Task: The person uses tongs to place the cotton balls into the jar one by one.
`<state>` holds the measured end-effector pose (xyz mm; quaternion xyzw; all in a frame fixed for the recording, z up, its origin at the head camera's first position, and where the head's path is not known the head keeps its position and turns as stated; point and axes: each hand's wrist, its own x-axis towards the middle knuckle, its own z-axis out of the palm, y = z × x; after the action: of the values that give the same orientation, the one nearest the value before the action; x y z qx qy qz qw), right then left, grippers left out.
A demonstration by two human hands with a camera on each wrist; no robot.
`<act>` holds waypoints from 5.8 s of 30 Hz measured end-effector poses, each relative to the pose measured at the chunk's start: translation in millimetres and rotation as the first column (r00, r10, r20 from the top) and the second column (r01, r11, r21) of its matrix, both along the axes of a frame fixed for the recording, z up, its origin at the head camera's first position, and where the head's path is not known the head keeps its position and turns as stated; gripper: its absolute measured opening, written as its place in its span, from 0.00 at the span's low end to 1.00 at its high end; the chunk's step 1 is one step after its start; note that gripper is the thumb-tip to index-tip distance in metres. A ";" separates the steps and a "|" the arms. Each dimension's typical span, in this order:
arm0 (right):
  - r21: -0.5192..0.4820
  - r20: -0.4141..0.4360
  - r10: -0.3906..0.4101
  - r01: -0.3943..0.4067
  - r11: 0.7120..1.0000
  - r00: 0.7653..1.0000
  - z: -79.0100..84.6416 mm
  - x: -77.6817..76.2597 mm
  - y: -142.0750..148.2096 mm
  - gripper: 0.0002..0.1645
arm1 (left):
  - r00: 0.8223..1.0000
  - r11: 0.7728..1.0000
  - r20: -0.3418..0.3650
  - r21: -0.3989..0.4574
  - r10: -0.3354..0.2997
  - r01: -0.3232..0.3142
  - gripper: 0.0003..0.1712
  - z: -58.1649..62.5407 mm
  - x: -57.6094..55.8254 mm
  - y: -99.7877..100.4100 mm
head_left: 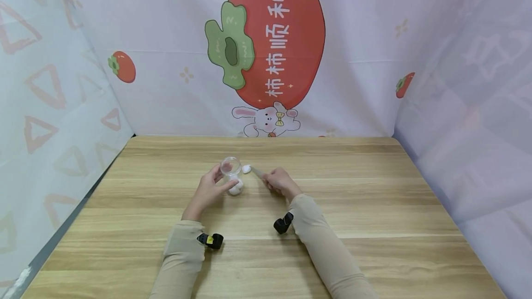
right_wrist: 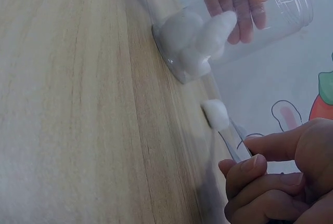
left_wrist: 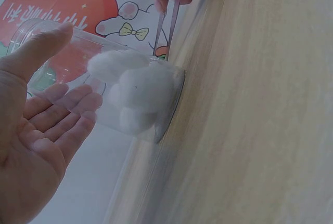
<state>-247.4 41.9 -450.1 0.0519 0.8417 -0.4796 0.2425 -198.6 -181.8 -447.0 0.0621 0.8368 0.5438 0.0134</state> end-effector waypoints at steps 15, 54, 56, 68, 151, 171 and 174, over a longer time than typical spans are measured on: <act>0.086 -0.037 0.005 -0.001 0.996 0.999 -3.3 -4.5 -13.8 0.24 | 1.000 1.000 -0.007 -0.005 0.003 -0.003 0.43 -3.3 -2.3 -0.8; -0.146 -0.012 -0.021 0.019 0.989 1.000 1.9 0.7 11.3 0.16 | 1.000 1.000 -0.029 -0.007 0.001 -0.002 0.43 -2.8 -1.5 -0.3; -0.166 -0.014 -0.019 0.016 0.986 1.000 3.0 1.1 13.0 0.16 | 1.000 1.000 -0.028 -0.006 0.003 -0.003 0.43 -2.9 -1.6 -0.6; -0.270 0.014 -0.010 0.013 0.963 1.000 14.0 4.5 21.2 0.16 | 0.999 1.000 -0.033 -0.010 -0.005 0.005 0.42 -4.1 -2.7 -1.7; -0.397 -0.118 0.255 -0.281 0.874 0.960 52.3 26.7 8.4 0.17 | 1.000 1.000 -0.011 0.003 0.008 -0.008 0.44 -4.1 -0.6 0.1; -0.402 -0.066 0.234 -0.241 0.883 0.970 51.8 28.2 5.9 0.15 | 0.999 1.000 -0.036 -0.009 0.001 -0.001 0.39 -1.8 0.7 -0.6; -0.399 -0.069 0.229 -0.238 0.886 0.971 52.2 28.6 5.7 0.15 | 0.999 1.000 -0.035 -0.014 0.001 -0.002 0.39 -1.8 0.7 -0.6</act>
<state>-218.8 47.6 -397.9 -0.1058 0.7269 -0.6109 0.2954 -197.9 -182.4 -448.8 0.0709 0.8407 0.5368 -0.0011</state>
